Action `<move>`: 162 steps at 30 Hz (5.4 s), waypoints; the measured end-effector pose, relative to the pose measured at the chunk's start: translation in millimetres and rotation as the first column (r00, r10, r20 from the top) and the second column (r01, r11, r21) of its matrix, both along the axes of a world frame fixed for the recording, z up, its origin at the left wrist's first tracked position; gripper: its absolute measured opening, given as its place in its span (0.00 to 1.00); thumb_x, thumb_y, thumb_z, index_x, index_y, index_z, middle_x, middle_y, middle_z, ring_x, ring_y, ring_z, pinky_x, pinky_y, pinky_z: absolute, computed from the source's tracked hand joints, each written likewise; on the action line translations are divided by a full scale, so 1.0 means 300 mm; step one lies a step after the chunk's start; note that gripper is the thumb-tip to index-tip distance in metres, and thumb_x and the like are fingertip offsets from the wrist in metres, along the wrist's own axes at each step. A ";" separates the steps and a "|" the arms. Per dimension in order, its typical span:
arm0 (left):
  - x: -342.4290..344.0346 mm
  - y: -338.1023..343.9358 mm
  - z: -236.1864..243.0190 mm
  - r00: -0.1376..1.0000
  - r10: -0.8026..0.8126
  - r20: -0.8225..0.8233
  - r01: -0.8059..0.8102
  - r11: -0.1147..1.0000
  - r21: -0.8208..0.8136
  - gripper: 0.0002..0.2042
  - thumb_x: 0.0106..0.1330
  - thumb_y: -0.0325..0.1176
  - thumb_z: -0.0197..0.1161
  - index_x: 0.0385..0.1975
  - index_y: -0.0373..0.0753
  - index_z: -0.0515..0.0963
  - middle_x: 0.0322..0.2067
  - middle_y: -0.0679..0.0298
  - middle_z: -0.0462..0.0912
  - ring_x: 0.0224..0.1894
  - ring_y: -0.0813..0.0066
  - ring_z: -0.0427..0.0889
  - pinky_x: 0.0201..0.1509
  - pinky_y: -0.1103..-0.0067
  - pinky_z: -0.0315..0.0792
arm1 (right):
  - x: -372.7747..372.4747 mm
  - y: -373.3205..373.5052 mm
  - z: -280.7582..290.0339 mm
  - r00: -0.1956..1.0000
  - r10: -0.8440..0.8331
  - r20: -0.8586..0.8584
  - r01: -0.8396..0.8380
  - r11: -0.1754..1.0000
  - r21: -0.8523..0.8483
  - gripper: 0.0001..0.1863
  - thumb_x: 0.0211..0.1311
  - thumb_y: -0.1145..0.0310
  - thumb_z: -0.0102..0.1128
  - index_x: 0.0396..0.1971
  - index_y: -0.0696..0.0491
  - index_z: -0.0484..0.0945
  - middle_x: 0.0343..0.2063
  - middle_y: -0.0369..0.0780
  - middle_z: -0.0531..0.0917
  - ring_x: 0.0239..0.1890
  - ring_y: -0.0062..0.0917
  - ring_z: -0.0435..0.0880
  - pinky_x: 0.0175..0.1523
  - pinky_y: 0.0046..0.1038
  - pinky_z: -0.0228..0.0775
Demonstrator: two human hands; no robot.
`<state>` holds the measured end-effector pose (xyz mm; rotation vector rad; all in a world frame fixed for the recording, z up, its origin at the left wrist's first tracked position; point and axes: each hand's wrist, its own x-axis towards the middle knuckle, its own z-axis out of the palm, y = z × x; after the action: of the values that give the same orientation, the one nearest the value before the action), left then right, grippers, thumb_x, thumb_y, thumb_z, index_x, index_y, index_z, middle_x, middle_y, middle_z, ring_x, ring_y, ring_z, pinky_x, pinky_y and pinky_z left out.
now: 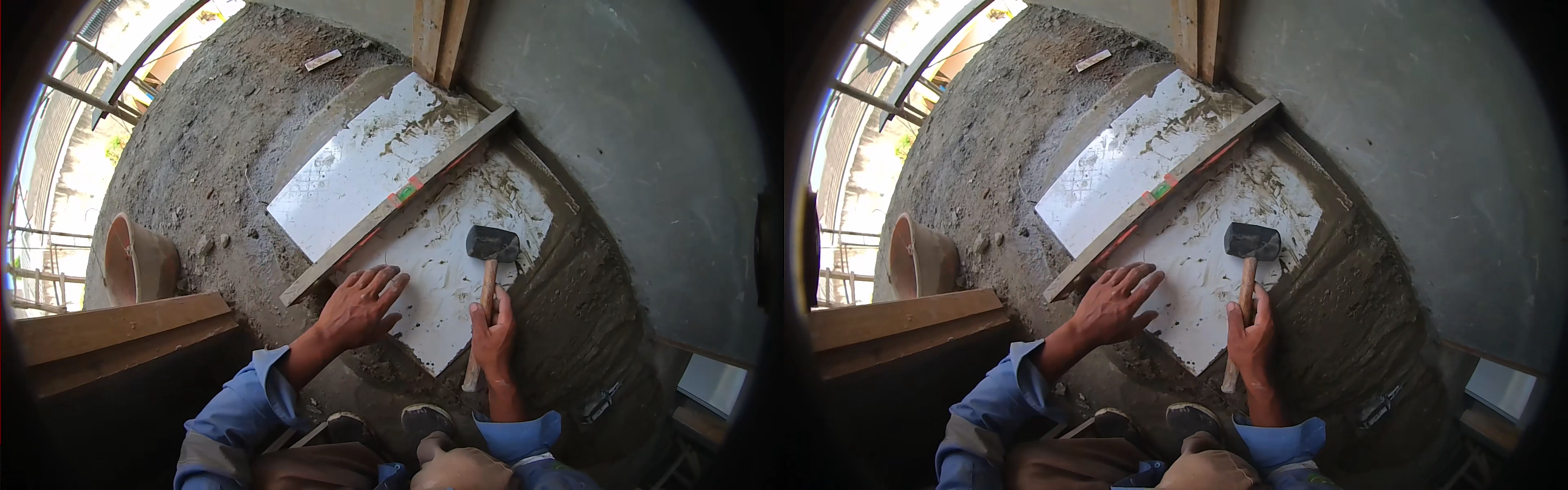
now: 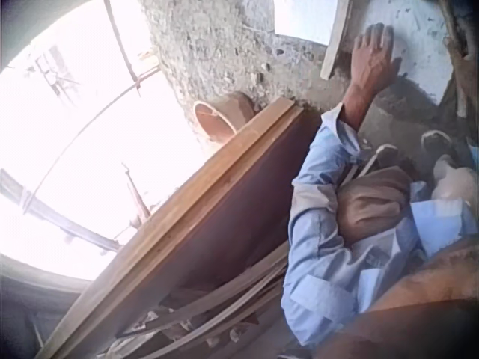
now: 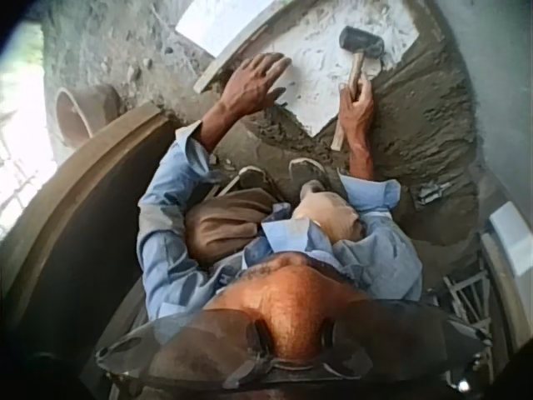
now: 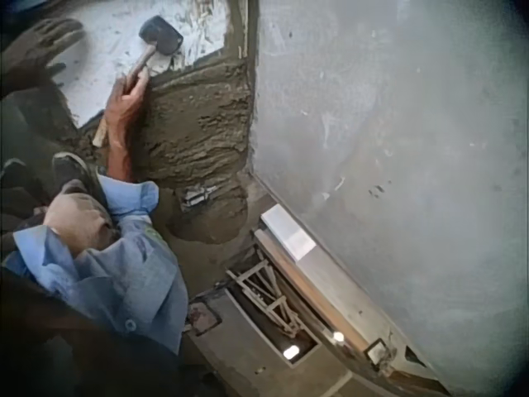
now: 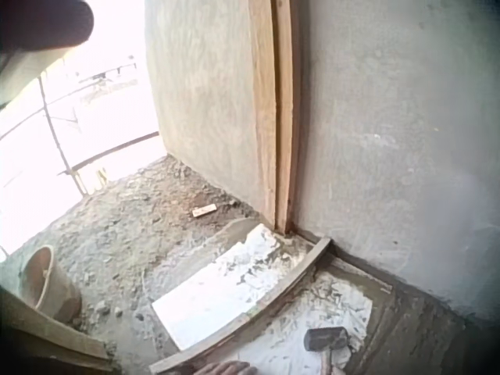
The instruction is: Installing floor tiles by applying mortar, leveling with a spirit level, and setting with a mallet.
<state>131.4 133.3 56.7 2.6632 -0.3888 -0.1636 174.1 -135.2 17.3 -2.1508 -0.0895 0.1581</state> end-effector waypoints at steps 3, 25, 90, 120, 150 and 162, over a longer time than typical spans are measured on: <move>0.093 -0.056 -0.085 0.998 0.042 -0.045 -0.038 0.995 0.096 0.36 0.62 0.50 0.65 0.68 0.40 0.63 0.69 0.53 0.62 0.72 0.55 0.59 0.74 0.59 0.55 | 0.010 0.029 -0.004 0.962 -0.037 -0.270 0.128 0.936 0.328 0.24 0.68 0.69 0.61 0.59 0.62 0.67 0.27 0.35 0.76 0.25 0.14 0.72 0.28 0.23 0.67; 0.347 -0.256 -0.201 0.980 0.191 0.062 -0.189 0.981 -0.046 0.38 0.68 0.55 0.55 0.72 0.37 0.57 0.73 0.55 0.56 0.76 0.60 0.51 0.78 0.57 0.44 | 0.132 -0.008 0.087 0.949 -0.060 -0.309 0.188 0.896 0.404 0.26 0.66 0.75 0.54 0.64 0.64 0.65 0.32 0.35 0.77 0.26 0.12 0.73 0.32 0.18 0.69; 0.529 -0.305 -0.260 0.954 0.288 0.082 -0.270 0.946 -0.180 0.40 0.67 0.56 0.55 0.72 0.36 0.54 0.74 0.55 0.52 0.77 0.59 0.49 0.75 0.56 0.51 | 0.372 -0.068 -0.040 0.991 0.118 0.062 -0.090 0.937 -0.338 0.31 0.76 0.60 0.47 0.68 0.66 0.57 0.54 0.64 0.74 0.57 0.53 0.76 0.60 0.40 0.67; 0.540 -0.319 -0.236 0.951 0.271 0.147 -0.264 0.962 -0.065 0.41 0.66 0.58 0.55 0.71 0.35 0.56 0.73 0.53 0.54 0.76 0.59 0.51 0.75 0.58 0.50 | 0.312 -0.093 -0.062 0.928 -0.113 0.355 0.164 0.979 -0.118 0.28 0.76 0.62 0.47 0.63 0.71 0.60 0.51 0.65 0.75 0.55 0.55 0.77 0.58 0.38 0.69; 0.560 -0.322 -0.207 0.971 0.239 0.027 -0.240 0.968 0.077 0.42 0.66 0.59 0.54 0.74 0.40 0.52 0.75 0.58 0.51 0.77 0.60 0.48 0.76 0.54 0.46 | 0.240 -0.149 0.002 0.991 -0.042 0.128 0.082 0.940 -0.331 0.21 0.73 0.58 0.51 0.52 0.59 0.61 0.30 0.60 0.80 0.36 0.61 0.80 0.36 0.52 0.70; 0.556 -0.318 -0.228 0.969 0.240 0.062 -0.243 0.969 0.039 0.42 0.69 0.62 0.50 0.74 0.38 0.50 0.75 0.56 0.50 0.77 0.59 0.46 0.78 0.56 0.39 | 0.265 -0.112 0.126 0.942 -0.156 0.296 0.142 0.988 0.069 0.17 0.74 0.60 0.51 0.43 0.62 0.67 0.23 0.50 0.76 0.26 0.50 0.78 0.31 0.42 0.67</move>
<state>298.3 38.0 -11.6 2.7375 -0.0754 -0.0215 253.5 -168.9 55.2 -2.1112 -0.1043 -0.2589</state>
